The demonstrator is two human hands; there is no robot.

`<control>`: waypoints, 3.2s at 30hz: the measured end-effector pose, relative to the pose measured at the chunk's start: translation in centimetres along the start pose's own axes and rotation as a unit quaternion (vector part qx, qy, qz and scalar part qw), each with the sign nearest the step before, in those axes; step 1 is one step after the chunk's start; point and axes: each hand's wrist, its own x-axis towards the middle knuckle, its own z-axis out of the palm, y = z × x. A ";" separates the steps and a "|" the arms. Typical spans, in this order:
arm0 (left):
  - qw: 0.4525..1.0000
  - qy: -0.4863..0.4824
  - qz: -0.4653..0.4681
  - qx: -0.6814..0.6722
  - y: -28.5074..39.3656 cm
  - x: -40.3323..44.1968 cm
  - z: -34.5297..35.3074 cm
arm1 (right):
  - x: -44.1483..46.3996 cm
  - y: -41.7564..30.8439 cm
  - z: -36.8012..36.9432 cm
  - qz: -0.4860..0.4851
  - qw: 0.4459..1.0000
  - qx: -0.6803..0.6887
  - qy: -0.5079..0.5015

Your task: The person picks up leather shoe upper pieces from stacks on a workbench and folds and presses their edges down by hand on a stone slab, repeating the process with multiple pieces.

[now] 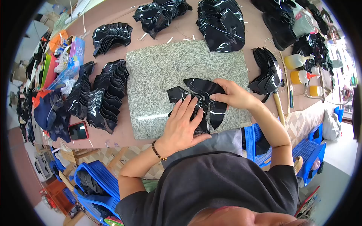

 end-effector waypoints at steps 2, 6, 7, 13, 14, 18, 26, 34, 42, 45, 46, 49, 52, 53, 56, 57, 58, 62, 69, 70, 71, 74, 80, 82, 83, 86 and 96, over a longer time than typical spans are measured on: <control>1.000 0.000 0.002 -0.003 0.4 0.3 -0.1 | 0.1 0.3 -0.6 0.002 0.999 0.008 -0.031; 0.999 -0.025 0.029 -0.014 -1.5 0.0 -0.9 | 1.7 0.3 -0.2 -0.021 0.998 -0.020 -0.064; 0.999 -0.023 0.032 -0.014 -1.5 0.1 -1.1 | 1.5 -0.8 0.2 -0.013 0.997 -0.046 -0.057; 1.000 0.013 0.017 -0.010 -1.2 -0.2 -0.1 | 1.8 -1.0 1.2 0.024 0.998 -0.063 -0.013; 1.000 0.024 0.011 -0.012 -1.1 -0.3 0.3 | 1.8 -0.9 1.2 0.030 0.997 -0.067 -0.011; 0.999 0.046 -0.009 -0.017 -0.7 -0.4 1.0 | 1.9 -0.8 1.4 0.011 0.995 -0.099 -0.001; 0.997 0.068 -0.026 -0.023 -0.6 -0.4 1.3 | 1.7 -1.0 1.9 -0.014 0.992 -0.125 0.027; 0.997 0.064 -0.039 -0.020 -0.5 -0.3 1.6 | 1.5 -1.7 1.8 0.004 0.988 -0.153 0.031; 0.997 0.065 -0.048 -0.013 -0.2 -0.1 1.6 | 1.6 -1.1 1.8 -0.072 0.976 -0.202 0.040; 0.997 0.065 -0.048 -0.005 -0.2 -0.1 1.6 | 1.0 -1.2 2.3 -0.130 0.941 -0.299 0.084; 0.997 0.068 -0.046 -0.001 -0.2 -0.1 1.7 | 0.9 -1.4 2.5 -0.172 0.913 -0.354 0.106; 0.997 0.071 -0.042 0.004 -0.2 0.0 1.6 | 1.1 -1.6 2.1 -0.199 0.883 -0.412 0.106; 0.997 0.074 -0.038 0.001 -0.3 0.1 1.5 | 1.4 -1.5 1.8 -0.200 0.888 -0.403 0.100; 0.996 0.075 -0.037 0.000 -0.3 0.1 1.4 | 1.4 -1.5 1.8 -0.203 0.889 -0.396 0.102; 0.997 0.074 -0.034 0.004 -0.3 0.2 1.4 | 1.5 -1.7 1.9 -0.190 0.888 -0.407 0.095; 0.997 0.074 -0.033 0.005 -0.3 0.2 1.4 | 1.5 -1.6 1.8 -0.196 0.884 -0.413 0.094; 0.997 0.073 -0.032 0.005 -0.3 0.2 1.4 | 1.6 -1.5 1.9 -0.201 0.881 -0.419 0.093; 0.997 0.066 -0.028 0.008 -0.4 0.2 1.3 | 1.7 -2.0 2.0 -0.181 0.866 -0.459 0.081; 0.998 0.059 -0.008 0.026 -0.5 0.2 1.0 | 2.3 -4.5 1.9 -0.103 0.891 -0.439 0.053; 0.998 0.060 -0.008 0.026 -0.5 0.2 1.0 | 2.8 -4.3 1.6 -0.113 0.894 -0.432 0.040; 0.998 0.062 -0.008 0.025 -0.5 0.1 1.1 | 3.3 -4.1 1.5 -0.123 0.897 -0.425 0.026; 0.997 0.069 -0.008 0.012 -0.6 0.0 1.3 | 5.0 -3.5 1.4 -0.176 0.923 -0.343 0.009; 0.998 0.069 -0.012 -0.001 -0.6 0.1 1.2 | 6.7 -2.5 2.5 -0.217 0.924 -0.312 0.030; 0.998 0.067 -0.012 -0.005 -0.6 0.1 1.1 | 6.5 -2.6 2.7 -0.210 0.925 -0.315 0.038; 0.998 0.065 -0.012 -0.007 -0.6 0.0 1.1 | 6.4 -2.7 2.9 -0.206 0.925 -0.317 0.042; 0.998 0.069 -0.011 -0.008 -0.7 0.0 1.3 | 6.3 -2.6 3.1 -0.207 0.919 -0.330 0.055; 0.998 0.066 -0.015 -0.018 -0.7 0.2 1.3 | 6.3 -2.1 3.5 -0.226 0.906 -0.352 0.063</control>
